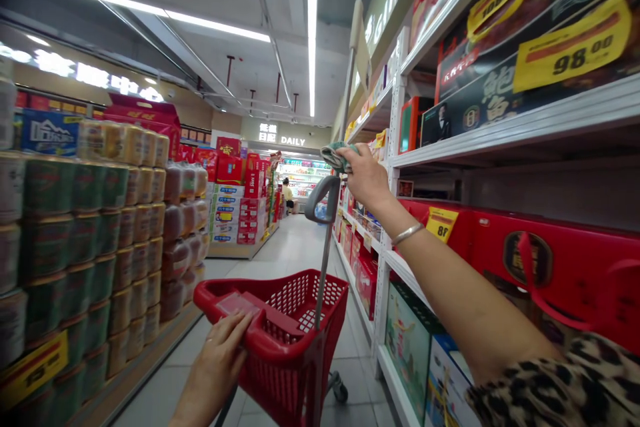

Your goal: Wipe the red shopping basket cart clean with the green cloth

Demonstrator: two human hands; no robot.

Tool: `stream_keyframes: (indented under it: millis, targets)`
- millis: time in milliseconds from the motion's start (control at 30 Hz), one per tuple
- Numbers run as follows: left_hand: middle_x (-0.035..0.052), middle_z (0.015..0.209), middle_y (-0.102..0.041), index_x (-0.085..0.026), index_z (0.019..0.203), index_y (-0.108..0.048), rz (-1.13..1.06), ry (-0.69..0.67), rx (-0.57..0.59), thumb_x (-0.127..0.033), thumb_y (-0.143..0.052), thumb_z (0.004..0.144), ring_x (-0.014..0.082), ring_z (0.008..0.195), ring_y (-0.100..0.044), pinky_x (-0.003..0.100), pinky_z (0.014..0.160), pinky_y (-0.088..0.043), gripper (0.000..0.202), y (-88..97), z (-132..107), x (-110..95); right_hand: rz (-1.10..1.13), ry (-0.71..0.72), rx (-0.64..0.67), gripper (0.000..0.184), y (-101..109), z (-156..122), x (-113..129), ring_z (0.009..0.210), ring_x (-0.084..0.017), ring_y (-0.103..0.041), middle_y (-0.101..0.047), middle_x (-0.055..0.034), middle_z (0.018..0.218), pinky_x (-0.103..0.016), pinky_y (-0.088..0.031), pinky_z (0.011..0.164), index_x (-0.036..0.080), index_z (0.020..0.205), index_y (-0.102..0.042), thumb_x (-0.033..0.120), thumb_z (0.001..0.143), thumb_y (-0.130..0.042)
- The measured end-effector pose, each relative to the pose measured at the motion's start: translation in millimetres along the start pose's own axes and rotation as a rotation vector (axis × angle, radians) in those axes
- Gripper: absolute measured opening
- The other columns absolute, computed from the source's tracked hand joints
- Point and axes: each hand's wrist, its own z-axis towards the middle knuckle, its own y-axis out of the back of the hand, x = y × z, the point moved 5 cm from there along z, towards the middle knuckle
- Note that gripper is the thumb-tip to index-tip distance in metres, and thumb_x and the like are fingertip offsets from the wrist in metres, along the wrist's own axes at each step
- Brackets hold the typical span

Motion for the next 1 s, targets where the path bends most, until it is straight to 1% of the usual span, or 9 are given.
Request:
stream_keyframes:
  millis: [100, 167, 233, 367, 500, 667, 767, 867, 1000]
  targets:
    - [0.0108, 0.119, -0.072, -0.019, 0.131, -0.066, 0.033, 0.004, 0.0, -0.01, -0.049, 0.084, 0.0253, 0.111, -0.067, 0.039, 0.099, -0.057, 0.051, 0.2, -0.6, -3.2, -0.102, 0.024, 0.091, 0.048, 4.0, -6.9, 14.6, 0.093, -0.021, -0.066, -0.061, -0.0068, 0.126, -0.03, -0.052, 0.075, 0.03, 0.123, -0.071, 0.009, 0.085, -0.052]
    - [0.0113, 0.119, -0.072, -0.018, 0.132, -0.065, 0.054, -0.001, 0.0, -0.01, -0.049, 0.084, 0.026, 0.111, -0.067, 0.04, 0.098, -0.057, 0.051, 0.6, -0.5, -5.9, -0.13, 0.057, 0.124, 0.045, 7.9, -10.4, 23.1, 0.089, -0.019, -0.066, -0.062, -0.0054, 0.125, -0.028, -0.051, 0.073, 0.031, 0.12, -0.072, 0.01, 0.086, -0.053]
    - [0.0115, 0.12, -0.072, -0.018, 0.132, -0.065, 0.066, 0.0, -0.002, -0.011, -0.049, 0.084, 0.0262, 0.11, -0.067, 0.041, 0.099, -0.057, 0.051, 1.3, -0.5, -8.4, -0.123, 0.082, 0.128, 0.042, 12.3, -12.3, 29.4, 0.09, -0.019, -0.066, -0.062, -0.005, 0.124, -0.028, -0.05, 0.073, 0.031, 0.118, -0.073, 0.01, 0.087, -0.053]
    - [0.0113, 0.12, -0.073, -0.019, 0.132, -0.065, 0.081, 0.016, 0.001, -0.011, -0.049, 0.085, 0.0259, 0.11, -0.067, 0.041, 0.101, -0.055, 0.05, 1.7, -1.0, -13.2, -0.072, 0.16, 0.087, 0.04, 19.9, -17.6, 40.7, 0.094, -0.019, -0.066, -0.062, -0.0055, 0.126, -0.03, -0.051, 0.076, 0.029, 0.115, -0.074, 0.009, 0.086, -0.055]
    - [0.0106, 0.117, -0.074, -0.02, 0.131, -0.066, 0.087, 0.021, -0.005, -0.009, -0.048, 0.085, 0.0257, 0.109, -0.067, 0.042, 0.102, -0.053, 0.051, 3.2, -0.4, -17.1, -0.054, 0.251, 0.016, 0.042, 26.0, -31.1, 52.3, 0.096, -0.019, -0.064, -0.059, -0.0055, 0.131, -0.032, -0.052, 0.079, 0.029, 0.114, -0.074, 0.007, 0.084, -0.054]
    - [0.0103, 0.115, -0.075, -0.019, 0.129, -0.067, 0.123, 0.008, -0.02, -0.009, -0.047, 0.085, 0.0253, 0.107, -0.068, 0.042, 0.1, -0.054, 0.049, 7.8, 2.0, -20.9, -0.14, 0.344, -0.075, 0.044, 31.3, -53.5, 64.8, 0.09, -0.017, -0.06, -0.06, -0.0047, 0.133, -0.033, -0.049, 0.077, 0.029, 0.113, -0.073, 0.004, 0.083, -0.051]
    - [0.0108, 0.114, -0.075, -0.018, 0.128, -0.068, 0.152, -0.004, -0.018, -0.009, -0.048, 0.085, 0.0255, 0.106, -0.068, 0.042, 0.099, -0.054, 0.048, 9.8, 3.1, -23.2, -0.236, 0.406, -0.12, 0.04, 31.6, -68.4, 72.8, 0.085, -0.017, -0.056, -0.061, -0.0049, 0.134, -0.034, -0.045, 0.074, 0.029, 0.115, -0.071, 0.008, 0.087, -0.053]
    - [0.0109, 0.115, -0.075, -0.018, 0.128, -0.067, 0.144, 0.011, 0.006, -0.01, -0.048, 0.086, 0.0253, 0.108, -0.068, 0.042, 0.1, -0.053, 0.048, 9.6, 3.0, -24.8, -0.3, 0.46, -0.148, 0.035, 28.5, -85.5, 78.8, 0.085, -0.019, -0.055, -0.061, -0.0061, 0.137, -0.036, -0.042, 0.073, 0.031, 0.117, -0.071, 0.013, 0.092, -0.054]
    - [0.011, 0.116, -0.075, -0.02, 0.128, -0.067, 0.116, 0.045, 0.025, -0.009, -0.048, 0.086, 0.0252, 0.109, -0.067, 0.044, 0.105, -0.05, 0.048, 10.2, 2.6, -29.4, -0.283, 0.436, -0.098, 0.038, 17.0, -109.0, 74.0, 0.095, -0.025, -0.057, -0.059, -0.0076, 0.143, -0.042, -0.044, 0.077, 0.036, 0.128, -0.066, 0.021, 0.095, -0.057]
